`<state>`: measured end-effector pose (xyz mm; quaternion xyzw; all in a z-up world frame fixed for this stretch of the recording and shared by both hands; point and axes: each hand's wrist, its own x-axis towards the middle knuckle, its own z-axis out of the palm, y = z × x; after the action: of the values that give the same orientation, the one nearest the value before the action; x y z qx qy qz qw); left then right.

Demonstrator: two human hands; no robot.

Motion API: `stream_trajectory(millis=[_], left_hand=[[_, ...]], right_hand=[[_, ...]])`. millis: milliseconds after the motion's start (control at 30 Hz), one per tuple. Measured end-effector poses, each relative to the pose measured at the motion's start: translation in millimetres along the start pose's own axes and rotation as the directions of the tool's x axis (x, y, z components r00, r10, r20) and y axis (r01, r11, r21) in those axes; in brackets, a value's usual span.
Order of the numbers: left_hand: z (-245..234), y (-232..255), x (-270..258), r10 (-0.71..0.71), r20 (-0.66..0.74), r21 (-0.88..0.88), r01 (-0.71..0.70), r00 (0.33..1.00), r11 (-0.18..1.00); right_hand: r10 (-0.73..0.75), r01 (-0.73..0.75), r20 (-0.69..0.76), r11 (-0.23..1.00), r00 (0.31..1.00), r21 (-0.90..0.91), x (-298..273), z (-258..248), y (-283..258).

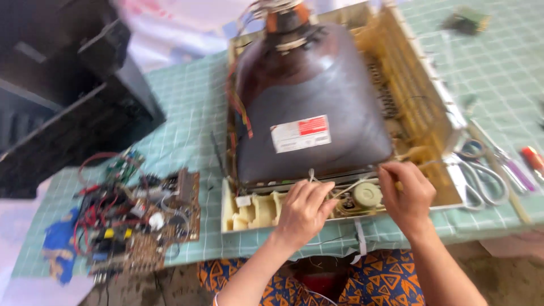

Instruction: The person sits on the floor and repairs a disassembled CRT television. They twist and connect wires near the internal components, then use electrical tape to insulate the connections.

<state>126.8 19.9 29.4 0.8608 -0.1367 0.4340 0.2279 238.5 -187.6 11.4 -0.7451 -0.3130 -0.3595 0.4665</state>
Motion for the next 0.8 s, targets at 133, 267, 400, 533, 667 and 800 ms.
stream_trajectory(millis=[133,267,400,533,667,800], left_hand=[[33,-3,38,0.13,0.07,-0.096,-0.123,0.989,0.988],[73,3,67,0.272,0.091,0.033,-0.276,0.958,0.961],[104,-7,76,0.292,0.036,-0.011,-0.292,0.956,0.957],[115,-23,68,0.19,0.005,-0.11,-0.188,0.982,0.976],[104,-32,64,-0.008,0.048,-0.351,0.024,0.999,0.936],[93,-33,70,-0.068,0.021,-0.404,0.071,0.997,0.912]], right_hand=[[0.026,-0.012,0.045,0.961,0.999,-0.278,-9,-8,23],[0.097,-0.043,0.092,0.882,0.991,-0.469,-38,-7,39],[0.185,-0.083,0.146,0.849,0.972,-0.522,-42,-11,41],[0.223,-0.15,0.124,0.89,0.967,-0.429,-35,-8,37],[0.251,-0.236,-0.01,0.896,0.968,-0.375,-46,-5,47],[0.307,-0.312,-0.058,0.924,0.95,-0.22,-19,-8,44]])
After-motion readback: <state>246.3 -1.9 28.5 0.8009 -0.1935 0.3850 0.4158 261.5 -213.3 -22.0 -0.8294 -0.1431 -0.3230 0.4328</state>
